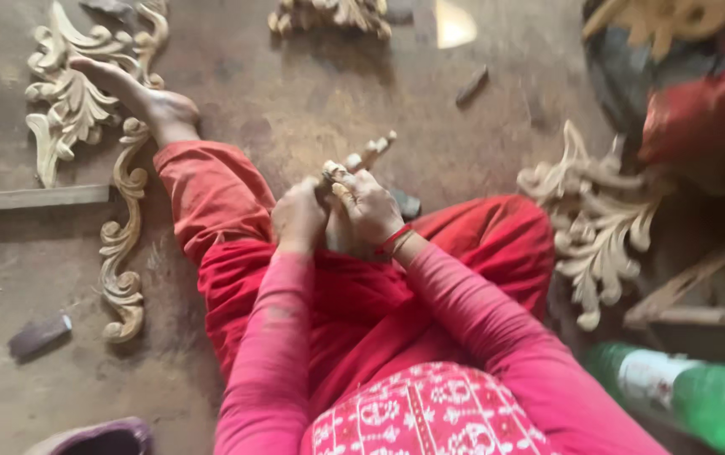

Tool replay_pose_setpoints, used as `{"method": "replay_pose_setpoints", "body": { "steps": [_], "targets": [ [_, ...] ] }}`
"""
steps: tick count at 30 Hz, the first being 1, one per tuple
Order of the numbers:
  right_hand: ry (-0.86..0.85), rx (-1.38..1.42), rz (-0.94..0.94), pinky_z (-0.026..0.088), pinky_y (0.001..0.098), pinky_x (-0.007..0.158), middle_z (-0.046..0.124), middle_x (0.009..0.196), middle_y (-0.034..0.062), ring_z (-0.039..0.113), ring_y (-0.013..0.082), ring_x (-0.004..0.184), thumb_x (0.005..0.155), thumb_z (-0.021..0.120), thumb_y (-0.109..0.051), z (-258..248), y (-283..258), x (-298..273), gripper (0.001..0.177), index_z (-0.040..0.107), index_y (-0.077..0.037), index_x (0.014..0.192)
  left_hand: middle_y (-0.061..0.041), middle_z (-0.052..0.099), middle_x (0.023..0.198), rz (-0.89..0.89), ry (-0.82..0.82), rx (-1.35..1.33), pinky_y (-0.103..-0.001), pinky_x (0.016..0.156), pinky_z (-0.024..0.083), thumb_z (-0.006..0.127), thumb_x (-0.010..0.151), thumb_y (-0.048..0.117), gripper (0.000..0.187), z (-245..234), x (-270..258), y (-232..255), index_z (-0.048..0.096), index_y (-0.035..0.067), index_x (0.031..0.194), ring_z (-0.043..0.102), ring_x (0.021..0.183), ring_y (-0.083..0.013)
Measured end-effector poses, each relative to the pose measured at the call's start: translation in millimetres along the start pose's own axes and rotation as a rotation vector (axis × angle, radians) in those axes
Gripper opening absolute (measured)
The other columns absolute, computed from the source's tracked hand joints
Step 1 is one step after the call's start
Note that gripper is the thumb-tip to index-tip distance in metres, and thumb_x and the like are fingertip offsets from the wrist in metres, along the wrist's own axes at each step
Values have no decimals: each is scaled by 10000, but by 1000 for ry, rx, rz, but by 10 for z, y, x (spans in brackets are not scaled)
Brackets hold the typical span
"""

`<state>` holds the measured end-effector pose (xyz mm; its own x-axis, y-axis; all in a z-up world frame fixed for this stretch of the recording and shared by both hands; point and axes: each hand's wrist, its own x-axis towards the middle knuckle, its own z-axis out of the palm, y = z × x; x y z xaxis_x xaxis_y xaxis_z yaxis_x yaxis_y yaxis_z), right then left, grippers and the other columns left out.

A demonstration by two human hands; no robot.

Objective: The person sits on the floor and carves a decorative wooden piece using a chisel. They hold the wood with their left hand and use the chisel with their right hand to shape the ornate design.

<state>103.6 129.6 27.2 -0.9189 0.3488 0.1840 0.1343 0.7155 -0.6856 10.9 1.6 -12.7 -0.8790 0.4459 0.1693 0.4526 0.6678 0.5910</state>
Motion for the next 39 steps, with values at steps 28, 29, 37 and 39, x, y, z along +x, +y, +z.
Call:
{"method": "replay_pose_setpoints", "body": {
  "steps": [28, 29, 37, 39],
  "targets": [
    [72, -387, -373, 551, 479, 688, 639, 1120, 177, 680, 383, 868, 975, 623, -246, 131, -210, -27, 346, 651, -180, 1314, -146, 739, 890, -68, 53, -203, -503, 775, 558, 655, 943, 283, 149, 260, -129, -271, 765, 184, 927, 718, 860, -375],
    [12, -462, -365, 549, 485, 688, 636, 1093, 180, 678, 383, 857, 976, 618, -241, 136, -202, -155, 361, 666, -191, 1330, -148, 739, 889, -66, 77, -236, -504, 771, 557, 661, 920, 266, 137, 294, -196, -249, 771, 186, 915, 716, 856, -377],
    [86, -412, -290, 563, 467, 689, 637, 1097, 167, 692, 363, 859, 977, 625, -256, 363, -438, -68, 423, 652, -245, 1400, -139, 757, 879, -141, 166, -775, -381, 732, 591, 808, 778, 174, 191, 31, -242, -485, 768, 125, 958, 768, 822, -274],
    [67, -500, -369, 558, 469, 668, 637, 1163, 192, 686, 374, 866, 939, 619, -237, 339, -402, -112, 463, 646, -238, 1401, -127, 766, 921, -169, 164, -815, -346, 753, 596, 776, 830, 146, 183, 62, -318, -469, 781, 146, 1012, 783, 850, -244]
  ]
}}
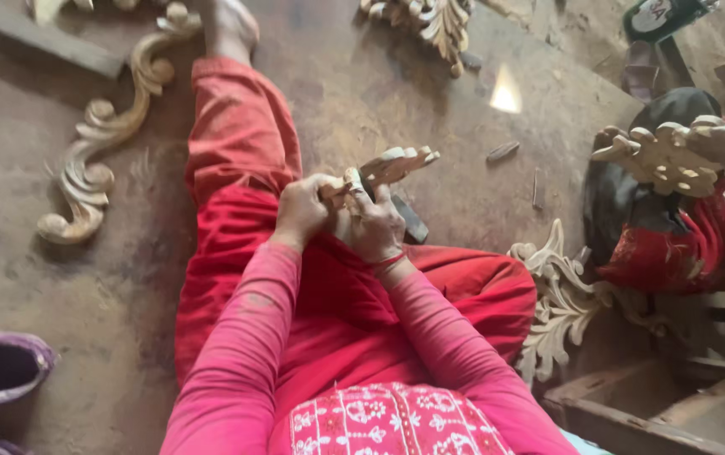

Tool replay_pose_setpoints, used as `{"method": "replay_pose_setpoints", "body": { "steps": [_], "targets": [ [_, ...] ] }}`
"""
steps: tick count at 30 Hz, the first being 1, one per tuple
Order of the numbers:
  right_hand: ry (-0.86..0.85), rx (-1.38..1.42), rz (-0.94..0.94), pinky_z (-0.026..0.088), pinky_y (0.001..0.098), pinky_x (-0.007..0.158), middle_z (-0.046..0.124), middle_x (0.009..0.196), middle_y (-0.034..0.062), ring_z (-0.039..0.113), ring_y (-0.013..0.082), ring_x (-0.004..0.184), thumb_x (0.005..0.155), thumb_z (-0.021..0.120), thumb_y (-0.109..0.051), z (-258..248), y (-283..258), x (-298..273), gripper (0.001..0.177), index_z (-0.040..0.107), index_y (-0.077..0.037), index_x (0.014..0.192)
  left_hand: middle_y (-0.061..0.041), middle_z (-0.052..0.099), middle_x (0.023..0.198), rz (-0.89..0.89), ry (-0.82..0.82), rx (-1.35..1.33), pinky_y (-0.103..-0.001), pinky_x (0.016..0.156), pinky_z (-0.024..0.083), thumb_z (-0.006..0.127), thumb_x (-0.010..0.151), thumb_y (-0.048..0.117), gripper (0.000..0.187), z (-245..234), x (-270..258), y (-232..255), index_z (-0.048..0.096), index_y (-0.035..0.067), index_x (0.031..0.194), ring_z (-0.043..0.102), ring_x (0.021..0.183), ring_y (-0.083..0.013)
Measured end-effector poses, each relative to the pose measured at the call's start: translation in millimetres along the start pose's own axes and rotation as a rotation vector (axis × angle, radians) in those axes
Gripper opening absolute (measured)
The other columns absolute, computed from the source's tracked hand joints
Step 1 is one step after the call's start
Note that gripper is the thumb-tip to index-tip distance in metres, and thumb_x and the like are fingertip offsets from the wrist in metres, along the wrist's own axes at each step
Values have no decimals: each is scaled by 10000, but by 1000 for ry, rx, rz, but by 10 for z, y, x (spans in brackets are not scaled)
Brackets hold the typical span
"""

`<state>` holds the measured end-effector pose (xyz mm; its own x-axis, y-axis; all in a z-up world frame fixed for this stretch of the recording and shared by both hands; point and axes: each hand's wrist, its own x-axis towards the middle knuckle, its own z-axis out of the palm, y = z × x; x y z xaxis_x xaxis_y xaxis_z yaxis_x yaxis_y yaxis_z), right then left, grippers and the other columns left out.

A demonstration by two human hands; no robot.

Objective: The person sits on the floor and carves a decorative wooden piece using a chisel. They hold the wood with their left hand and use the chisel with their right hand to shape the ornate design.

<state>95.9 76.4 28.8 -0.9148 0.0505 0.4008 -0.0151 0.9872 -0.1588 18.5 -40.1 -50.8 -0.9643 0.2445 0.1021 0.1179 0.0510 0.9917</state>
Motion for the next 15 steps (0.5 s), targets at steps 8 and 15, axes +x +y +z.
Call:
{"method": "replay_pose_setpoints", "body": {
  "steps": [8, 15],
  "targets": [
    [158, 226, -57, 558, 433, 762, 655, 1160, 121, 672, 306, 891, 1028, 677, -268, -139, 350, 254, 370, 631, -82, 1344, -145, 747, 949, 16, -32, 226, -453, 766, 544, 787, 819, 250, 250, -32, 134, 83, 769, 194, 1062, 707, 897, -352],
    [-7, 415, 452, 495, 359, 642, 618, 783, 64, 583, 177, 703, 1042, 706, -333, -209, 838, 558, 341, 664, 5, 1039, -66, 757, 990, 21, -29, 123, -435, 767, 555, 703, 865, 264, 215, 154, 112, -53, 800, 319, 1049, 715, 923, -320]
  ]
}}
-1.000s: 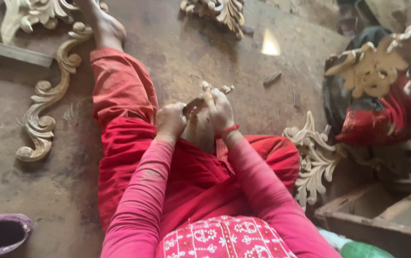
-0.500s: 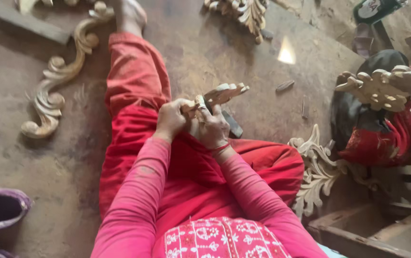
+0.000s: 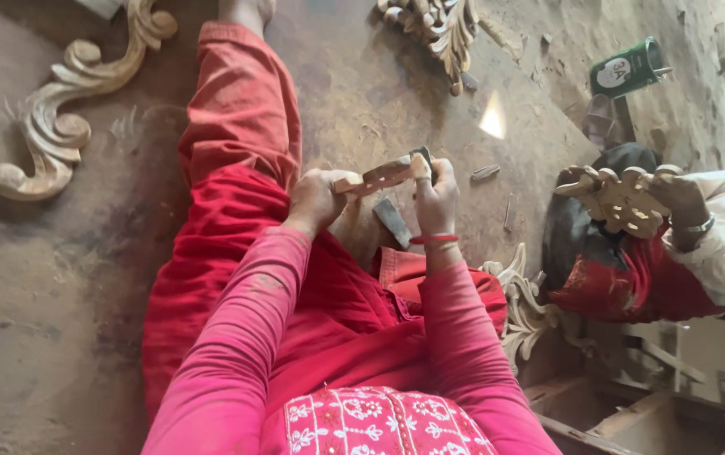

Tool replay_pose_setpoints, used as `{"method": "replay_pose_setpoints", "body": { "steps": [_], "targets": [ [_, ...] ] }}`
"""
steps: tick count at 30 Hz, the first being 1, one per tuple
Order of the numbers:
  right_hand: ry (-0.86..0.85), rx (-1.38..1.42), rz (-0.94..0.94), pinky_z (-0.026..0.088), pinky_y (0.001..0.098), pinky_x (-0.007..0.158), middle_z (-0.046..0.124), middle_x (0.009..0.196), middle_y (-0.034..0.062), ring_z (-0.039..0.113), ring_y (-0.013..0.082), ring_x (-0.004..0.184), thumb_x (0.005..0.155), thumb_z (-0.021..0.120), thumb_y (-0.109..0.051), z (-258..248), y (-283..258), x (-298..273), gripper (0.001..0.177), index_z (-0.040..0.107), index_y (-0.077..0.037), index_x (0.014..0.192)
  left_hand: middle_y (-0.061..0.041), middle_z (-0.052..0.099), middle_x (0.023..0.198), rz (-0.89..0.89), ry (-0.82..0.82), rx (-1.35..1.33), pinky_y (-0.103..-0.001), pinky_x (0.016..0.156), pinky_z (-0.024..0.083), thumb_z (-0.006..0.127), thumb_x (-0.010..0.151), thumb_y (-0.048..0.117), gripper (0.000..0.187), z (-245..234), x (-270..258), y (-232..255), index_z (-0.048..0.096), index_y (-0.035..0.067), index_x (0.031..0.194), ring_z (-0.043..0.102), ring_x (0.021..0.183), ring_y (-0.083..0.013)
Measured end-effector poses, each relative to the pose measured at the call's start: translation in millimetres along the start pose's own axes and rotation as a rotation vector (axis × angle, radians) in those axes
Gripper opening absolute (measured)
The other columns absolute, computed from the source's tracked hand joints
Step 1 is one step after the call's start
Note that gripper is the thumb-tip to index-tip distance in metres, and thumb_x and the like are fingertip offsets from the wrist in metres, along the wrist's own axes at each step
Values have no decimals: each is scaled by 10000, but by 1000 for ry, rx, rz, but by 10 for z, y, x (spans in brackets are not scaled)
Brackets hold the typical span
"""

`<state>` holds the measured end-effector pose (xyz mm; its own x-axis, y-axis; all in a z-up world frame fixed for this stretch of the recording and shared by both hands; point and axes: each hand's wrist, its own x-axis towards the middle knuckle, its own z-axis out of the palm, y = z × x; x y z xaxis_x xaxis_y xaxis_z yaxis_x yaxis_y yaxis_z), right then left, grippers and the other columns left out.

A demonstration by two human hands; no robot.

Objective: The person sits on the floor and carves a decorative wooden piece using a chisel. They hold the wood with their left hand and use the chisel with their right hand to shape the ornate design.

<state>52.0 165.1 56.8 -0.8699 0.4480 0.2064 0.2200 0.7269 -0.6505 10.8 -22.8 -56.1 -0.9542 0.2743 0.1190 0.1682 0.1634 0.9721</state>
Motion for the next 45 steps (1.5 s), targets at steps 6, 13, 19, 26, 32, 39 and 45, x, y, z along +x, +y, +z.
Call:
{"method": "replay_pose_setpoints", "body": {
  "steps": [6, 13, 19, 26, 32, 39, 45],
  "targets": [
    [230, -542, -592, 528, 456, 622, 721, 888, 169, 684, 371, 733, 902, 669, -257, 377, -36, -364, 218, 693, -96, 1047, -61, 760, 996, 21, 47, -93, -415, 775, 568, 705, 897, 304, 155, 203, -76, -184, 792, 324, 1023, 724, 932, -301],
    [220, -591, -349, 501, 533, 624, 671, 775, 193, 665, 419, 725, 962, 647, -300, 431, -76, -374, 208, 624, -104, 895, -93, 746, 931, 76, 102, -52, -465, 734, 555, 704, 871, 306, 171, 260, -65, -199, 794, 311, 1015, 707, 857, -347],
    [61, -722, -374, 484, 526, 605, 682, 762, 178, 652, 428, 699, 982, 687, -374, 395, -193, -471, 287, 653, -109, 877, -98, 746, 935, 42, 51, 42, -479, 761, 563, 659, 914, 307, 178, 332, -78, -207, 793, 301, 1032, 713, 876, -353],
    [-224, -181, -586, 555, 322, 861, 720, 1092, 71, 692, 156, 991, 1048, 684, -116, -322, -443, -83, 193, 706, 30, 1171, -94, 753, 950, 124, 120, -127, -476, 740, 565, 626, 946, 337, 183, 362, -143, -250, 789, 310, 1023, 718, 873, -344],
    [-665, -360, -199, 507, 292, 737, 643, 1023, 57, 614, 138, 915, 916, 772, -216, -667, -456, 613, 280, 785, -23, 1119, -106, 746, 915, 71, -27, 35, -495, 723, 542, 621, 938, 333, 204, 297, -137, -190, 772, 309, 1073, 712, 860, -349],
    [-855, -666, -323, 549, 348, 791, 713, 989, 75, 704, 213, 899, 799, 878, -331, -287, -798, 567, 422, 752, -30, 1067, -123, 742, 912, 143, 34, -77, -492, 730, 546, 643, 894, 250, 245, 329, -203, -178, 771, 249, 1103, 708, 849, -361],
    [-744, -952, -522, 552, 439, 778, 727, 1020, 105, 699, 336, 915, 808, 803, -316, -99, -1014, 198, 255, 775, -114, 962, -126, 748, 935, 139, -8, -16, -483, 742, 556, 648, 893, 250, 214, 359, -225, -112, 769, 207, 1065, 718, 870, -354]
  ]
}}
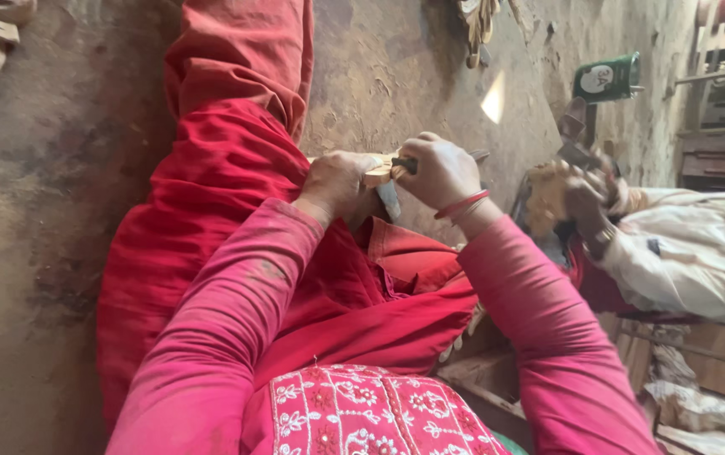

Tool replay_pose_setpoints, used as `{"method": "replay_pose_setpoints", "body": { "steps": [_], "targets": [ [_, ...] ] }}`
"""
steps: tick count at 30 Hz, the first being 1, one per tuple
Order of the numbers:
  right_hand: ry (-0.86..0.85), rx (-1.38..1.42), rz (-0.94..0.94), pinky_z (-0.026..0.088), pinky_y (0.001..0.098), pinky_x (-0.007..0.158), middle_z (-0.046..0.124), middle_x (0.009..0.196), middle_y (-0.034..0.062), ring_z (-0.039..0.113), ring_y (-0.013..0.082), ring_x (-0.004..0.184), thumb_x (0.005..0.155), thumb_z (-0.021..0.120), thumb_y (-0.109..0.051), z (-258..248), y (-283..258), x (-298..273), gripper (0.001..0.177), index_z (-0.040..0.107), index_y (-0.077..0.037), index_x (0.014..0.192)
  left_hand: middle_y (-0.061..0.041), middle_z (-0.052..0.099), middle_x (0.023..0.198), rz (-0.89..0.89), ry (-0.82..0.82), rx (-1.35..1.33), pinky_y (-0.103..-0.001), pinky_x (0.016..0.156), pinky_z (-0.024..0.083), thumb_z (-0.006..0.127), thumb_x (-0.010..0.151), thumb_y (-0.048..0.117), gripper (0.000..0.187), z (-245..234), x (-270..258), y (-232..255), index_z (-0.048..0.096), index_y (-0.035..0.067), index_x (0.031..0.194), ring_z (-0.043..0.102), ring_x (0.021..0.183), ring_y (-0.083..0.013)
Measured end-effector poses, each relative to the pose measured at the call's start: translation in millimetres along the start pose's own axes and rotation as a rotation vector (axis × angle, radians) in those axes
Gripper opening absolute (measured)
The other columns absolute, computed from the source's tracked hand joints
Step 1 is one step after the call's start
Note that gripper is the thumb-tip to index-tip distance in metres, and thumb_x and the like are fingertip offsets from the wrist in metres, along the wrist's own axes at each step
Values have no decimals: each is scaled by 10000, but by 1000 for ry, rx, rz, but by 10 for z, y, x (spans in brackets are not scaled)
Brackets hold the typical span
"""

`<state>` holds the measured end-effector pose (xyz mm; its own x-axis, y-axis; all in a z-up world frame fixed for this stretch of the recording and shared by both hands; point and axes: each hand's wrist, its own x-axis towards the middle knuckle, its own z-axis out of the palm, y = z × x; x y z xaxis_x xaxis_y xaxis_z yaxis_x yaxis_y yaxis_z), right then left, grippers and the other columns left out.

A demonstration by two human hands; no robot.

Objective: The person sits on the floor and carves a decorative wooden piece using a chisel. They hold the wood with their left hand and use the chisel with their right hand to shape the ornate design.

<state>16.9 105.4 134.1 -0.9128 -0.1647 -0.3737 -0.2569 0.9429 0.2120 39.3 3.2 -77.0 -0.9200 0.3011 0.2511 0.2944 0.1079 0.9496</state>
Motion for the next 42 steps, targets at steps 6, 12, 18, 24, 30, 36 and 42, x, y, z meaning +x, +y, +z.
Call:
{"method": "replay_pose_setpoints", "body": {
  "steps": [6, 12, 18, 24, 30, 36, 42],
  "targets": [
    [-27, 4, 108, 544, 455, 751, 699, 987, 113, 694, 343, 892, 810, 777, -322, 152, -125, -101, 276, 695, -113, 969, -137, 745, 942, 22, -27, 21, -476, 759, 562, 673, 888, 277, 212, 117, -52, -40, 773, 211, 1062, 724, 892, -350],
    [35, -54, 158, 529, 484, 730, 681, 984, 106, 685, 361, 880, 825, 759, -298, 193, -216, -247, 239, 646, -123, 943, -155, 741, 938, 43, -47, -6, -484, 771, 551, 707, 845, 308, 256, 113, -67, -20, 769, 186, 1062, 715, 905, -370],
    [60, -87, 136, 523, 499, 739, 659, 1002, 107, 675, 374, 916, 849, 766, -309, 253, -156, -218, 254, 636, -125, 965, -148, 748, 993, 45, -24, -9, -481, 806, 555, 687, 844, 285, 243, 153, -44, -51, 759, 179, 1051, 715, 950, -362],
    [45, -4, 71, 531, 469, 764, 674, 1080, 110, 679, 341, 942, 821, 864, -348, 130, 345, -229, 381, 707, -108, 1072, -158, 744, 942, 71, -7, -32, -492, 768, 548, 700, 791, 303, 303, -43, 34, 10, 770, 184, 1061, 709, 893, -377],
    [-87, 618, 84, 538, 366, 840, 675, 1053, 92, 688, 222, 927, 775, 896, -290, 224, 748, -157, 529, 686, -39, 1190, -140, 744, 943, 55, 16, -59, -498, 762, 548, 641, 907, 238, 214, 68, 38, -95, 789, 208, 1058, 713, 879, -369],
    [-8, 102, -65, 503, 329, 824, 723, 965, 68, 636, 243, 958, 711, 942, -253, 409, 708, -81, 402, 774, -39, 1008, -135, 746, 934, 77, 25, -32, -488, 751, 550, 650, 885, 243, 232, 60, -60, -55, 777, 183, 1070, 711, 873, -364],
    [-225, 935, 175, 546, 282, 866, 735, 1076, 42, 679, 162, 983, 804, 879, -284, 274, 1013, -55, 398, 774, -84, 1132, -138, 743, 913, 77, 23, -33, -496, 745, 545, 670, 911, 270, 213, -74, -12, -94, 788, 192, 1071, 710, 858, -362]
  ]
}}
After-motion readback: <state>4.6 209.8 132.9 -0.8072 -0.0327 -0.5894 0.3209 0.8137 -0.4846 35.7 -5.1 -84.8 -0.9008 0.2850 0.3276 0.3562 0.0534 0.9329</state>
